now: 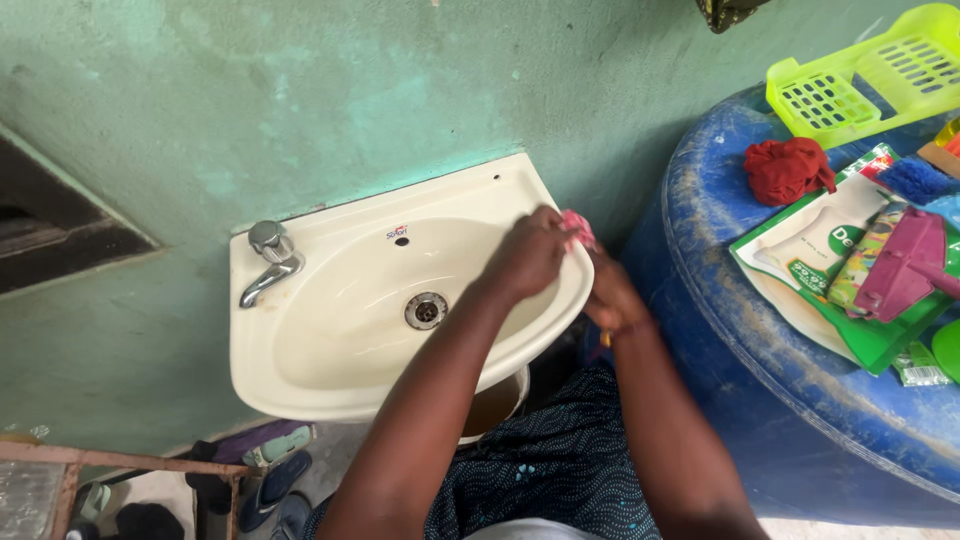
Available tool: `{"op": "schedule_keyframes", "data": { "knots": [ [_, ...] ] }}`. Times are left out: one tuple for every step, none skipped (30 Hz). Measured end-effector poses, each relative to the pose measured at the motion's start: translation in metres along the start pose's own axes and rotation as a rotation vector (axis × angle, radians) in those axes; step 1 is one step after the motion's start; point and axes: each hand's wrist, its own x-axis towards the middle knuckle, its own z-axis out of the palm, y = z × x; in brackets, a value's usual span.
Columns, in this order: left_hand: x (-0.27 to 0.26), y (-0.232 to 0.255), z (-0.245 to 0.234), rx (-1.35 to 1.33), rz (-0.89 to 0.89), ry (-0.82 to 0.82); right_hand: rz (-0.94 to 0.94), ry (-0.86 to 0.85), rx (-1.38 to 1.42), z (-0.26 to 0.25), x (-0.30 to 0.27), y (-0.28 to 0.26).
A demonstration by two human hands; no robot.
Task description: The person washes a pink cloth in a white sink using a pink sponge. They scrub the cloth against the sink surface, rinse it under the faucet, and wring it out repeatedly.
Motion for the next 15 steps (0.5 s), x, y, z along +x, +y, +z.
{"op": "schedule_keyframes", "data": {
  "knots": [
    [-0.008, 0.007, -0.002, -0.037, 0.012, -0.065, -0.050, 0.039, 0.038, 0.001, -0.013, 0.005],
    [-0.018, 0.016, -0.004, -0.029, 0.023, -0.107, -0.099, 0.085, 0.079, -0.001, -0.027, 0.012],
    [-0.032, 0.025, -0.007, -0.021, 0.033, -0.150, -0.148, 0.131, 0.119, -0.003, -0.041, 0.020],
    [-0.044, 0.033, -0.012, -0.013, 0.045, -0.190, -0.207, 0.150, 0.116, -0.004, -0.053, 0.028],
    [-0.056, 0.039, -0.018, -0.007, 0.041, -0.199, -0.267, 0.168, 0.113, -0.004, -0.065, 0.040],
    [-0.067, 0.044, -0.025, -0.001, 0.037, -0.206, -0.327, 0.185, 0.107, -0.004, -0.076, 0.050],
    [-0.078, 0.048, -0.031, 0.005, 0.033, -0.213, -0.389, 0.163, 0.079, -0.004, -0.084, 0.058],
    [-0.090, 0.049, -0.039, -0.046, -0.010, -0.208, -0.449, 0.143, 0.050, -0.002, -0.093, 0.067],
    [-0.103, 0.049, -0.047, -0.096, -0.053, -0.203, -0.508, 0.122, 0.021, 0.000, -0.101, 0.072],
    [-0.115, 0.048, -0.056, -0.142, -0.096, -0.198, -0.583, 0.134, -0.170, 0.004, -0.107, 0.072],
    [-0.125, 0.048, -0.063, -0.135, -0.092, -0.187, -0.654, 0.144, -0.362, 0.010, -0.115, 0.070],
    [-0.137, 0.047, -0.070, -0.127, -0.093, -0.175, -0.719, 0.149, -0.554, 0.021, -0.124, 0.066],
    [-0.149, 0.048, -0.076, -0.119, -0.093, -0.163, -0.783, 0.130, -0.718, 0.035, -0.134, 0.061],
    [-0.157, 0.049, -0.082, -0.119, -0.077, -0.144, -0.851, 0.106, -0.879, 0.052, -0.144, 0.053],
    [-0.165, 0.050, -0.088, -0.118, -0.060, -0.126, -0.917, 0.080, -1.041, 0.068, -0.155, 0.042]
  ]
}}
